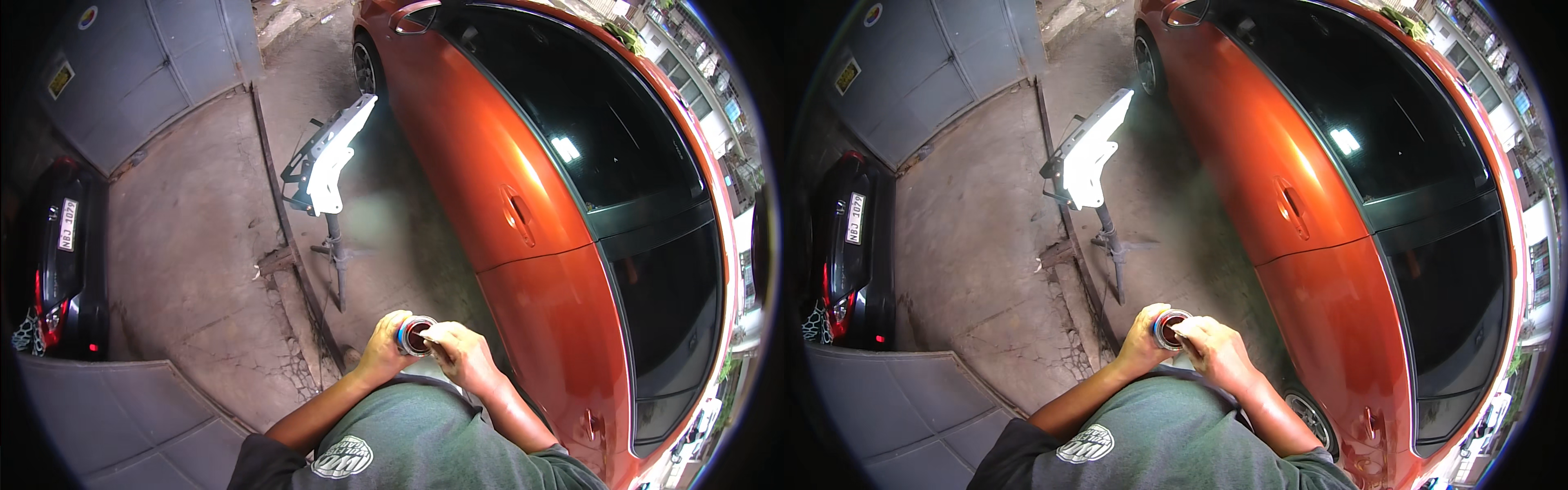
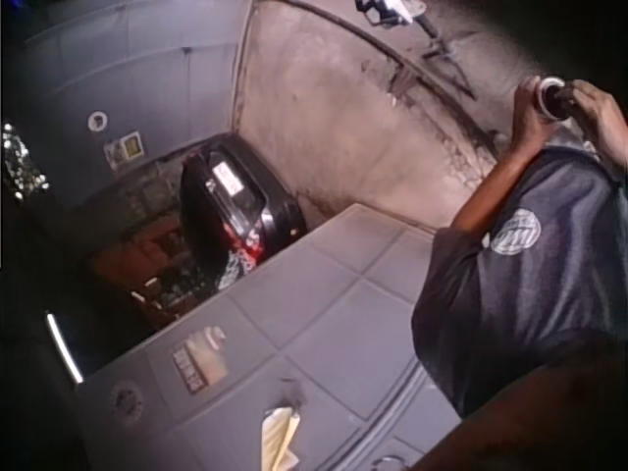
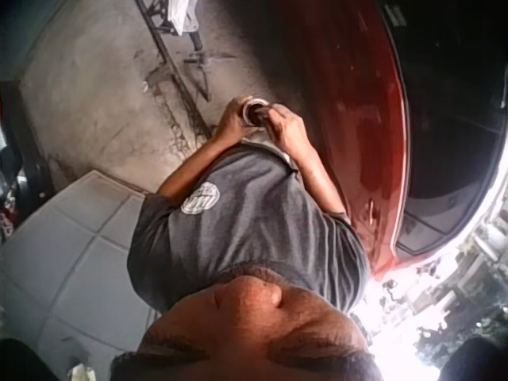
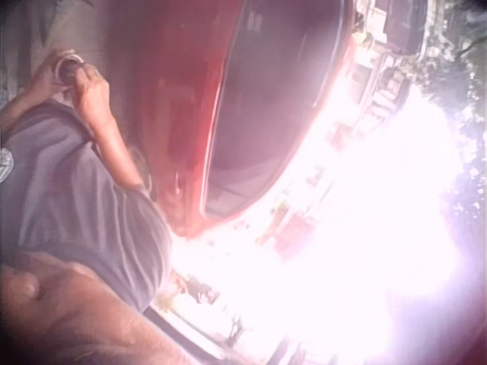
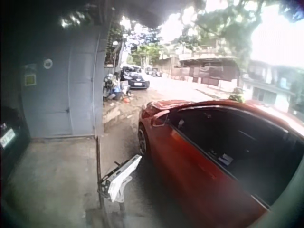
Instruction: The person cleans a scratch on the side of a red car with a cloth and then applies red paint to the scratch using a small brush. The person moves a light stand to better illuminate the area and continues to apply paint to the scratch. Finally, the person walks into a garage and places the paint can on a table.
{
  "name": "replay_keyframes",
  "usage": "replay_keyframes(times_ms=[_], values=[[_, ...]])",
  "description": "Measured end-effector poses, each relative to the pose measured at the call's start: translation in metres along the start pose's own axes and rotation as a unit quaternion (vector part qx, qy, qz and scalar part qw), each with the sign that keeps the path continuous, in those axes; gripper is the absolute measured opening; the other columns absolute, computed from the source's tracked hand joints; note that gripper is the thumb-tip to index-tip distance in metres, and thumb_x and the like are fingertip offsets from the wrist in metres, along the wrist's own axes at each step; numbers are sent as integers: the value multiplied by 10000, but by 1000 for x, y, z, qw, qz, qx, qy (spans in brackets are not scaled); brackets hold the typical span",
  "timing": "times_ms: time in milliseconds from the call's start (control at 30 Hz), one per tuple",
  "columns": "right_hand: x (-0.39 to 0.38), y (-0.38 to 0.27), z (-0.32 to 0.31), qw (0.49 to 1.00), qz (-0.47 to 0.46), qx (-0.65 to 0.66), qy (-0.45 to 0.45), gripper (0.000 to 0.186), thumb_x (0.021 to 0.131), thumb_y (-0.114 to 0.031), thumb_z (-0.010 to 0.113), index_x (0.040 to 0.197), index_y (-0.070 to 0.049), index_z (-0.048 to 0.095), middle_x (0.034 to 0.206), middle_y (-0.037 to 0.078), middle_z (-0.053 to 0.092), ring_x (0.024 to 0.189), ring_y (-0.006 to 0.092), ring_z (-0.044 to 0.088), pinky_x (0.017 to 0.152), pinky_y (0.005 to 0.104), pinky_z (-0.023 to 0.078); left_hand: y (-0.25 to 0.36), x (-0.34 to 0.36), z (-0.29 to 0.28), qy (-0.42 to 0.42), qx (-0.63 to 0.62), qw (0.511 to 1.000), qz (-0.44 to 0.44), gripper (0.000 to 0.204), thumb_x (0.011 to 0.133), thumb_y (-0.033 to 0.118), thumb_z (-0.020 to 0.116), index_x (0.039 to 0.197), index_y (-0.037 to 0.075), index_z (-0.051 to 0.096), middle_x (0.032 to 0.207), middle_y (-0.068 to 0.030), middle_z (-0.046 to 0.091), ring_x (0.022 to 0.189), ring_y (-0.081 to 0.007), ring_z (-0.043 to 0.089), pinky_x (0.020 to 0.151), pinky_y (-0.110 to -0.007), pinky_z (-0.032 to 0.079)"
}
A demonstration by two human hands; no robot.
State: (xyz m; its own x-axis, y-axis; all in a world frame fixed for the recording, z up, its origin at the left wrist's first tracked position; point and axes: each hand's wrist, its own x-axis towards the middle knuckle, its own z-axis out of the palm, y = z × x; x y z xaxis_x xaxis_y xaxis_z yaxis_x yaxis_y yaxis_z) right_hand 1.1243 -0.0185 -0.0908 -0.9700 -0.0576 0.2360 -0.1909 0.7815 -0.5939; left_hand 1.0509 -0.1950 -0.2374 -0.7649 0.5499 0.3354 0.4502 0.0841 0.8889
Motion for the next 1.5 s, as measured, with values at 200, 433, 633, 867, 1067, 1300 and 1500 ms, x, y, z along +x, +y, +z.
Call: replay_keyframes(times_ms=[200, 433, 633, 867, 1067, 1300, 1500], values=[[8, -4, 0, 999, -6, -25, -19, 260, 868, -52, 793, 1121, -70, 735, 1048, 129, 752, 952, 346, 742, 815, 422, 608, 12, -4, -14, -4, -15, 1000, -10, 787, 696, 130, 984, 1367, 64, 578, 1329, -171, 599, 1273, -366, 594, 1120, -457, 467], [2, -9, 0, 999, 16, -31, -25, 257, 873, -40, 788, 1120, -85, 733, 1045, 122, 753, 976, 333, 749, 831, 419, 613, 10, -14, -11, -1, -17, 1000, -22, 765, 706, 101, 977, 1359, 65, 580, 1313, -151, 603, 1222, -334, 626, 1087, -431, 496], [-8, -11, -2, 999, 12, 2, -39, 235, 877, -59, 793, 1104, -74, 732, 1040, 125, 752, 958, 338, 742, 828, 424, 606, 8, -15, -8, -11, -58, 998, -36, 743, 713, 95, 970, 1349, 66, 588, 1286, -135, 610, 1208, -310, 630, 1079, -415, 503], [-15, -14, 2, 999, 10, 18, -43, 203, 916, -102, 776, 1113, -86, 729, 1032, 135, 742, 910, 348, 731, 801, 421, 598, 6, -21, -1, -12, -45, 998, -44, 780, 678, 146, 979, 1350, 69, 589, 1306, -172, 625, 1248, -391, 606, 1112, -473, 473], [-15, -17, 5, 999, 19, -19, 23, 152, 918, -95, 767, 1064, -82, 726, 1039, 111, 750, 945, 333, 731, 812, 420, 603, 15, -18, -3, -19, -83, 995, -57, 729, 698, 146, 971, 1331, 69, 618, 1286, -153, 635, 1236, -361, 611, 1092, -453, 484], [-19, -12, 2, 998, 38, -54, -5, 144, 922, -109, 757, 1055, -76, 712, 1045, 104, 750, 939, 338, 732, 806, 427, 600, 26, -16, -6, -30, -61, 996, -50, 678, 712, 122, 961, 1304, 68, 635, 1300, -158, 622, 1218, -359, 609, 1084, -450, 484], [-26, -12, 1, 999, 47, 4, -27, 180, 920, -112, 758, 1094, -83, 726, 1037, 106, 747, 949, 346, 729, 819, 419, 600, 3, -32, 4, -3, -78, 996, -36, 759, 693, 108, 977, 1349, 50, 600, 1315, -163, 603, 1247, -357, 598, 1098, -447, 483]])
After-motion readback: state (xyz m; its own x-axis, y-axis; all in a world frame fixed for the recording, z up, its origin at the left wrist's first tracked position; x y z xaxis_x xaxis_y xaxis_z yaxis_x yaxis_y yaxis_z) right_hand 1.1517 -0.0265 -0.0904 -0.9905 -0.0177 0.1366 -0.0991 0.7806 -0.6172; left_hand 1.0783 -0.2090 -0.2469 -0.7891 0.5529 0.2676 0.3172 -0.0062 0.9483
